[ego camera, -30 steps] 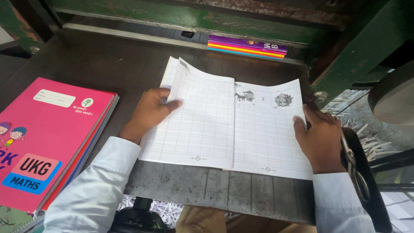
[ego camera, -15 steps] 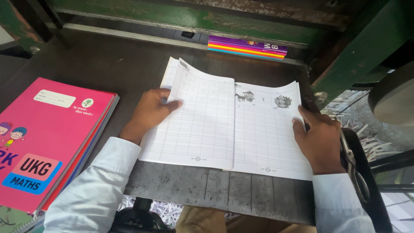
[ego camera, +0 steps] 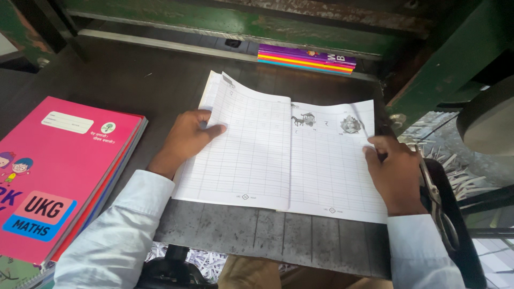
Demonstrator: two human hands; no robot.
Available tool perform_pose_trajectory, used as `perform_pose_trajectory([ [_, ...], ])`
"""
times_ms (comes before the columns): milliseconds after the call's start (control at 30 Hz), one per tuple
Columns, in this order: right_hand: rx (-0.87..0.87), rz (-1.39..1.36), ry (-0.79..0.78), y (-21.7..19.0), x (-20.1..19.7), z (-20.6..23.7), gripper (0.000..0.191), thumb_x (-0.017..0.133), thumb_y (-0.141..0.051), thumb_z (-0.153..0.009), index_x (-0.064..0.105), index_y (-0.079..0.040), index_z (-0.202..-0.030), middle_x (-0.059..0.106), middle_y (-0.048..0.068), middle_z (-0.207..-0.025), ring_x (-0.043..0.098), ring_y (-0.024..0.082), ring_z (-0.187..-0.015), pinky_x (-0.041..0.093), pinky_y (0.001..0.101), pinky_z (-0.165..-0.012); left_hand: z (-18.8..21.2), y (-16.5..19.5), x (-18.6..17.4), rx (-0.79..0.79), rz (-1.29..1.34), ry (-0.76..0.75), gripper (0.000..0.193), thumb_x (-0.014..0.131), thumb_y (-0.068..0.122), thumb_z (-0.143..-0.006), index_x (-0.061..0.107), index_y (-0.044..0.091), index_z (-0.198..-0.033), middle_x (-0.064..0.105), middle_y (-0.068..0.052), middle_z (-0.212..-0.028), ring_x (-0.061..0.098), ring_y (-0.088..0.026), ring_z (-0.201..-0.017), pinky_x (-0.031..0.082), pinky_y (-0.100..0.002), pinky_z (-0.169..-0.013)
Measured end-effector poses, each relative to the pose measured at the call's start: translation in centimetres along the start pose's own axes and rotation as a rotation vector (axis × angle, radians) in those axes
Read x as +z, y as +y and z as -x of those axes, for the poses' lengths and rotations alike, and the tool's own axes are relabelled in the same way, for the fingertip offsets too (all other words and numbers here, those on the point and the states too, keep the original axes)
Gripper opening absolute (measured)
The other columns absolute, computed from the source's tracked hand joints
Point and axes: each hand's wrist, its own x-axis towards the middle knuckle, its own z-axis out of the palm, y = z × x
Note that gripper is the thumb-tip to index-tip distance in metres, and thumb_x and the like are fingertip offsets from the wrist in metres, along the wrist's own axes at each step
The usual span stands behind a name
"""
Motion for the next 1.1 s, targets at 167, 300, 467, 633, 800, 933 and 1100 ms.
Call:
perform_pose_trajectory([
  [167,0.095,-0.082,-0.006,-0.2,0.2,-0.2,0.016,0.073,-0.013,-0.095,0.075,-0.003,-0.108,0.077,0.013,-0.092,0.074,0.022,-0.074,0.057,0.0328,-0.070,0.0,-0.2,0.1,0.028,0.025,0.005,0.026,0.075,0.018,-0.084,0.078,0.002,-0.105,0.079,-0.012,-0.099,0.077,-0.021,-0.082,0.057,-0.033,-0.074],
  [300,0.027,-0.094,0.028,-0.8,-0.1,-0.2,0.010,0.071,-0.009,-0.095,0.074,-0.003,-0.103,0.075,0.013,-0.091,0.073,0.023,-0.074,0.056,0.0343,-0.070,0.0,-0.2,0.0,0.019,0.011,0.005,0.026,0.076,0.018,-0.084,0.078,0.002,-0.105,0.079,-0.011,-0.100,0.077,-0.021,-0.083,0.058,-0.033,-0.074],
  [467,-0.328,0.216,0.312,-0.9,-0.2,-0.5,0.008,0.073,-0.008,-0.082,0.069,-0.007,-0.088,0.073,0.013,-0.088,0.072,0.031,-0.081,0.053,0.0434,-0.076,0.0,-0.1,0.0,-0.002,-0.012,0.004,0.027,0.076,0.018,-0.084,0.078,0.003,-0.106,0.080,-0.013,-0.094,0.077,-0.022,-0.080,0.057,-0.033,-0.073],
  [633,-0.067,-0.126,0.137,-0.1,0.4,-0.5,0.013,0.068,-0.010,-0.103,0.063,0.001,-0.110,0.072,0.014,-0.090,0.072,0.026,-0.080,0.055,0.0378,-0.077,0.0,-0.1,0.0,0.042,-0.010,0.012,0.026,0.076,0.018,-0.084,0.078,0.003,-0.105,0.080,-0.012,-0.094,0.077,-0.021,-0.079,0.057,-0.033,-0.072],
  [800,0.140,-0.257,0.010,-0.3,0.5,-0.3,0.037,0.068,-0.013,-0.099,0.056,0.003,-0.130,0.072,0.015,-0.085,0.070,0.024,-0.069,0.054,0.0356,-0.061,0.1,0.0,-0.1,0.005,-0.005,0.002,0.026,0.076,0.019,-0.085,0.078,0.002,-0.105,0.079,-0.014,-0.090,0.076,-0.022,-0.076,0.057,-0.034,-0.070],
  [933,0.092,-0.276,0.008,-0.8,0.0,-0.2,0.048,0.069,-0.010,-0.095,0.053,0.003,-0.139,0.073,0.016,-0.089,0.072,0.022,-0.072,0.055,0.0337,-0.064,0.2,0.2,-0.1,0.036,0.018,-0.002,0.025,0.075,0.017,-0.085,0.078,0.001,-0.104,0.080,-0.013,-0.091,0.077,-0.020,-0.078,0.057,-0.033,-0.071],
  [1100,0.094,-0.319,0.004,-1.1,-0.5,0.0,0.056,0.069,-0.009,-0.094,0.050,0.002,-0.145,0.074,0.017,-0.094,0.072,0.021,-0.074,0.056,0.0333,-0.067,0.3,0.2,-0.2,0.038,0.009,0.002,0.025,0.075,0.017,-0.085,0.078,0.001,-0.104,0.080,-0.013,-0.092,0.077,-0.021,-0.078,0.057,-0.033,-0.072],
])
